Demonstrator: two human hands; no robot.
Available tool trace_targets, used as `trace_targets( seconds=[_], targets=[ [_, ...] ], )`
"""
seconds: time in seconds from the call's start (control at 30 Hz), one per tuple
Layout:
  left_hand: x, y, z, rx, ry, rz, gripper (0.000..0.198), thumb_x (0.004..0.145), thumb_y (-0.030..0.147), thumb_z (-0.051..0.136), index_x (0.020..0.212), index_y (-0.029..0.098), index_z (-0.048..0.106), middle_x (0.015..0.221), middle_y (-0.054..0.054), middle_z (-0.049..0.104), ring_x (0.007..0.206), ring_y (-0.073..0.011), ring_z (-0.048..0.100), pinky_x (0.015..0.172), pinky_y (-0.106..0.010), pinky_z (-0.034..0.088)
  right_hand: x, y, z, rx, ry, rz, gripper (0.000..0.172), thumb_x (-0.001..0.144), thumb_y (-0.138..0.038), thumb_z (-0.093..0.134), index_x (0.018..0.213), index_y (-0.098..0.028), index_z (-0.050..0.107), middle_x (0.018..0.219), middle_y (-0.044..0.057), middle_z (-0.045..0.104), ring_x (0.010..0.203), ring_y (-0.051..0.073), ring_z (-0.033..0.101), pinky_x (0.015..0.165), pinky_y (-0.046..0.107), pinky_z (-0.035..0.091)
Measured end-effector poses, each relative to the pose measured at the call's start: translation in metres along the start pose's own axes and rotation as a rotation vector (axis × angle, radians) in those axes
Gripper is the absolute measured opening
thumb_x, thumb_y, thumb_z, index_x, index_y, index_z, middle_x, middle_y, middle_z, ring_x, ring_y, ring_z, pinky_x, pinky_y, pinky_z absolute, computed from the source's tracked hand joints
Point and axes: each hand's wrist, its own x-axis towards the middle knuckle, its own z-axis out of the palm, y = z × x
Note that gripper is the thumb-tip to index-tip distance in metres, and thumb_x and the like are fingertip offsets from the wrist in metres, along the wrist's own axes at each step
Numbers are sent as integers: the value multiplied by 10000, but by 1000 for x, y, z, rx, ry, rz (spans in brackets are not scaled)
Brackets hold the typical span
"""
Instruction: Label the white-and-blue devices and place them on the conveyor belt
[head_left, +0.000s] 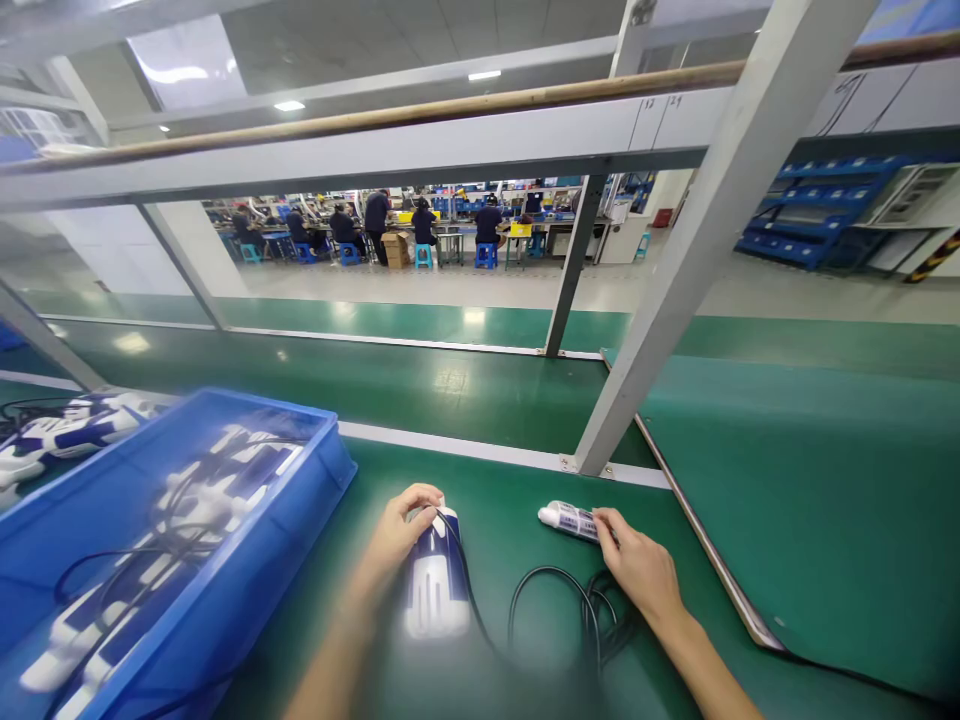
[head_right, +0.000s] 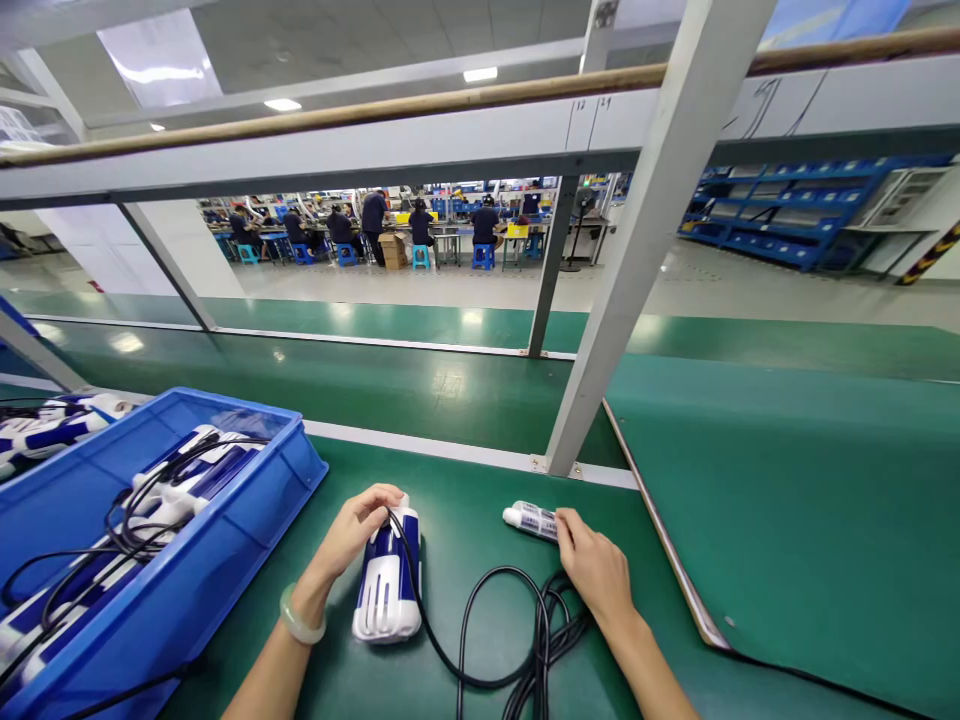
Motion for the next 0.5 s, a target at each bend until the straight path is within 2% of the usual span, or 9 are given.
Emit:
trace_targets(
  seconds=[0.07, 0.13, 0.2, 0.33, 0.43, 0.5],
  targets=[
    [0, -1, -3, 41, -39, 8, 288, 812, 394, 548, 903, 127, 608, 1112, -135, 582, 1051, -242, 545, 948, -349, 376, 0, 1, -2, 94, -6, 49, 276, 958, -422, 376, 1014, -242, 578, 939, -21, 661, 693, 216, 640, 507, 304, 406],
    [-1, -1, -7, 73, -75, 5, 287, 805, 373, 554, 956, 140, 627, 1212, -137, 546, 1139, -257, 510, 1007, -374, 336, 2, 2, -7, 198, 11, 86, 256, 944, -423, 398, 994, -232, 560, 1151, -20, 609, 799, 180, 652, 586, 276, 467],
    [-1, -1, -9, 89, -88, -14, 292, 796, 356, 576, 997, 156, 643, 1312, -139, 487, 1222, -267, 458, 1052, -389, 295, 4, 0, -14, 288, 50, 120, 279, 928, -451, 419, 940, -213, 564, 1240, 4, 556, 836, 176, 643, 673, 279, 490],
    [0, -1, -8, 43, -106, -77, 281, 811, 365, 578, 950, 157, 706, 1381, -140, 438, 1285, -279, 404, 1069, -392, 282, 5, -15, -33, 460, 134, 194, 363, 894, -532, 489, 950, -189, 591, 1054, 60, 616, 895, 221, 613, 787, 317, 487],
    [2, -4, -5, -80, -104, -104, 280, 816, 371, 586, 852, 142, 743, 1315, -142, 511, 1222, -276, 470, 1020, -366, 339, 0, -37, -50, 609, 122, 243, 374, 883, -538, 545, 958, -175, 594, 924, 65, 640, 871, 217, 626, 779, 285, 508],
    [2, -7, -4, -156, -38, -108, 258, 801, 357, 619, 783, 133, 746, 1232, -140, 572, 1163, -267, 515, 1000, -349, 353, -4, -55, -61, 684, 113, 265, 378, 869, -534, 582, 960, -167, 601, 909, 72, 645, 852, 207, 635, 768, 246, 521]
  ],
)
